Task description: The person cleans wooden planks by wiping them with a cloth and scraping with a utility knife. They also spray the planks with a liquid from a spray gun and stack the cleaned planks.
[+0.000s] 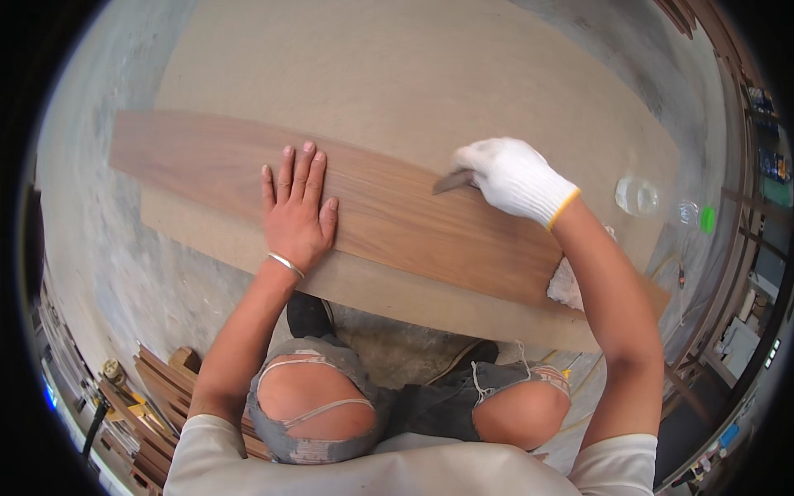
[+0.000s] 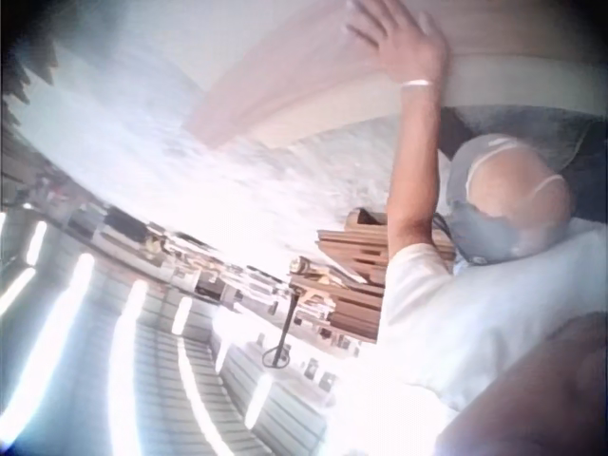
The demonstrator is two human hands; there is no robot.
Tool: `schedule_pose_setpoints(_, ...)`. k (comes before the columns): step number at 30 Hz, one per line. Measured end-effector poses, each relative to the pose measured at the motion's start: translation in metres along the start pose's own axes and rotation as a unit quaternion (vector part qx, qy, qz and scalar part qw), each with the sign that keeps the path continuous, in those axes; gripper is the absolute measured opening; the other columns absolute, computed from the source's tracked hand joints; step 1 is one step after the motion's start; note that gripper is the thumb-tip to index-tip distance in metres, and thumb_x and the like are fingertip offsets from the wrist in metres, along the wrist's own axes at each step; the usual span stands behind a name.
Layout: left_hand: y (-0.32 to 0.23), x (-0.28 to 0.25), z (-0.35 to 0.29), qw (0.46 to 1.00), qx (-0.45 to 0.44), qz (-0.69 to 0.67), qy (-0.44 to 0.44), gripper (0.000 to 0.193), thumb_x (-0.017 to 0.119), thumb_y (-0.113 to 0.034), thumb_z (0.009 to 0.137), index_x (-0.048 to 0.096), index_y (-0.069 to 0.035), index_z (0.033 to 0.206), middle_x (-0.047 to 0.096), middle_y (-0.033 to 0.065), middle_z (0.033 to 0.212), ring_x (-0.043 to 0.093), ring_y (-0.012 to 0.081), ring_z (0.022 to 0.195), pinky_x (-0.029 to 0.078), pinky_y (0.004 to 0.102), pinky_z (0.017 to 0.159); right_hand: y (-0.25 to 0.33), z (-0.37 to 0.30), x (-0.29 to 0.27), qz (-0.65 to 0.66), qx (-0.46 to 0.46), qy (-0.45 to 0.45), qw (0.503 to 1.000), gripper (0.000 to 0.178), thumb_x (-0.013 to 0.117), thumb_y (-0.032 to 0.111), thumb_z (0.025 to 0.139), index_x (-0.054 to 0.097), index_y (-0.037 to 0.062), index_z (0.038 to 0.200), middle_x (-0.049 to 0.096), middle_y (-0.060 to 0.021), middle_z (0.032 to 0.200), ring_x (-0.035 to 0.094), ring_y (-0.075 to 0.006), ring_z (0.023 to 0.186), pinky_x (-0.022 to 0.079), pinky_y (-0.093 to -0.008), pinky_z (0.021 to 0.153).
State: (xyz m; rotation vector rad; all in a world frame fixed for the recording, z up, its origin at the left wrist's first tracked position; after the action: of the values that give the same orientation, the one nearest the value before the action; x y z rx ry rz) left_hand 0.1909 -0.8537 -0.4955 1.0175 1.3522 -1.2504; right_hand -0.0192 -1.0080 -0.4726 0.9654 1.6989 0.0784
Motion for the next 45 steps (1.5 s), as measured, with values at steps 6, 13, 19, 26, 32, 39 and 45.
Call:
schedule_pose_setpoints(6, 0.004, -0.011, 0.012, 0.992, -0.013, -0.107, -0.071, 0.05, 0.063, -0.021, 0.092, 0.056, -0.009, 0.14, 0.051, 0.0096, 0.151, 0.039, 0.033, 0.143, 0.022, 0.0522, 0.121, 0.025, 0.095, -0.005, 0.004, -0.038, 0.007, 0.999, 0.007, 0.063, 0.014, 0.089, 0.067, 0.0088, 0.091, 0.069, -0.0109, 0.091, 0.064, -0.0346, 0.089, 0.051, -0.0452, 0.076)
schedule_pose_setpoints(13, -0.014, -0.021, 0.053, 0.976, -0.044, -0.152, -0.153, 0.014, 0.076, -0.019, 0.086, 0.065, -0.011, 0.088, 0.062, 0.0027, 0.089, 0.056, 0.0265, 0.089, 0.037, 0.0417, 0.083, 0.065, 0.138, 0.0, -0.087, -0.201, -0.022, 0.976, 0.009, 0.067, 0.019, 0.09, 0.07, 0.0113, 0.088, 0.07, -0.0076, 0.087, 0.065, -0.0311, 0.085, 0.052, -0.0433, 0.076)
schedule_pose_setpoints(19, -0.054, 0.001, 0.056, 0.975, -0.039, -0.199, -0.09, 0.017, 0.076, -0.013, 0.084, 0.06, -0.01, 0.083, 0.062, 0.0041, 0.079, 0.057, 0.0287, 0.083, 0.036, 0.0423, 0.08, 0.044, 0.102, 0.01, -0.153, -0.213, -0.021, 0.965, 0.008, 0.068, 0.019, 0.089, 0.071, 0.0129, 0.084, 0.071, -0.006, 0.085, 0.066, -0.0281, 0.084, 0.053, -0.0407, 0.076)
schedule_pose_setpoints(26, -0.061, -0.004, 0.062, 0.99, -0.022, -0.124, -0.06, 0.017, 0.071, -0.017, 0.089, 0.061, -0.01, 0.077, 0.064, 0.0073, 0.071, 0.061, 0.0302, 0.076, 0.037, 0.0431, 0.077, 0.04, 0.091, 0.006, -0.116, -0.254, -0.111, 0.954, 0.006, 0.07, 0.017, 0.085, 0.066, 0.0151, 0.081, 0.065, -0.0025, 0.084, 0.061, -0.024, 0.088, 0.048, -0.0371, 0.082)
schedule_pose_setpoints(32, -0.08, 0.003, 0.067, 0.994, 0.013, -0.105, 0.017, 0.018, 0.067, -0.021, 0.092, 0.065, -0.009, 0.078, 0.065, 0.0132, 0.066, 0.063, 0.0334, 0.067, 0.04, 0.0414, 0.073, 0.036, 0.083, 0.012, -0.13, -0.263, -0.089, 0.952, 0.01, 0.068, 0.021, 0.087, 0.07, 0.0135, 0.08, 0.072, -0.0073, 0.079, 0.069, -0.0283, 0.081, 0.053, -0.0412, 0.073)
schedule_pose_setpoints(39, -0.101, 0.01, 0.074, 0.993, 0.019, -0.104, 0.053, 0.017, 0.065, -0.021, 0.093, 0.067, -0.008, 0.082, 0.067, 0.0152, 0.068, 0.064, 0.0347, 0.068, 0.04, 0.0433, 0.075, 0.016, 0.062, 0.011, -0.123, -0.242, -0.107, 0.957, 0.008, 0.069, 0.018, 0.084, 0.064, 0.0156, 0.079, 0.064, -0.0018, 0.081, 0.061, -0.0227, 0.088, 0.048, -0.0368, 0.08)
schedule_pose_setpoints(45, -0.094, 0.015, 0.074, 0.991, -0.013, -0.106, 0.083, 0.018, 0.064, -0.022, 0.095, 0.068, -0.008, 0.083, 0.068, 0.0152, 0.069, 0.065, 0.0356, 0.068, 0.04, 0.0438, 0.075, 0.016, 0.065, 0.008, -0.084, -0.253, -0.15, 0.952, 0.009, 0.067, 0.019, 0.086, 0.07, 0.0131, 0.08, 0.07, -0.0099, 0.078, 0.067, -0.0318, 0.078, 0.053, -0.045, 0.071)
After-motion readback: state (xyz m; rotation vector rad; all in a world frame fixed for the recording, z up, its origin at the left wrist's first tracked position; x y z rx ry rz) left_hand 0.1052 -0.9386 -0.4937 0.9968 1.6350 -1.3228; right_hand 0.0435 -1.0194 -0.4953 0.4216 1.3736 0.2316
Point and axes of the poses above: each hand's wrist, its own z-axis towards the middle knuckle, its own x-axis out of the palm, y = z × x, the point moved 8 cm from there along z, towards the middle knuckle
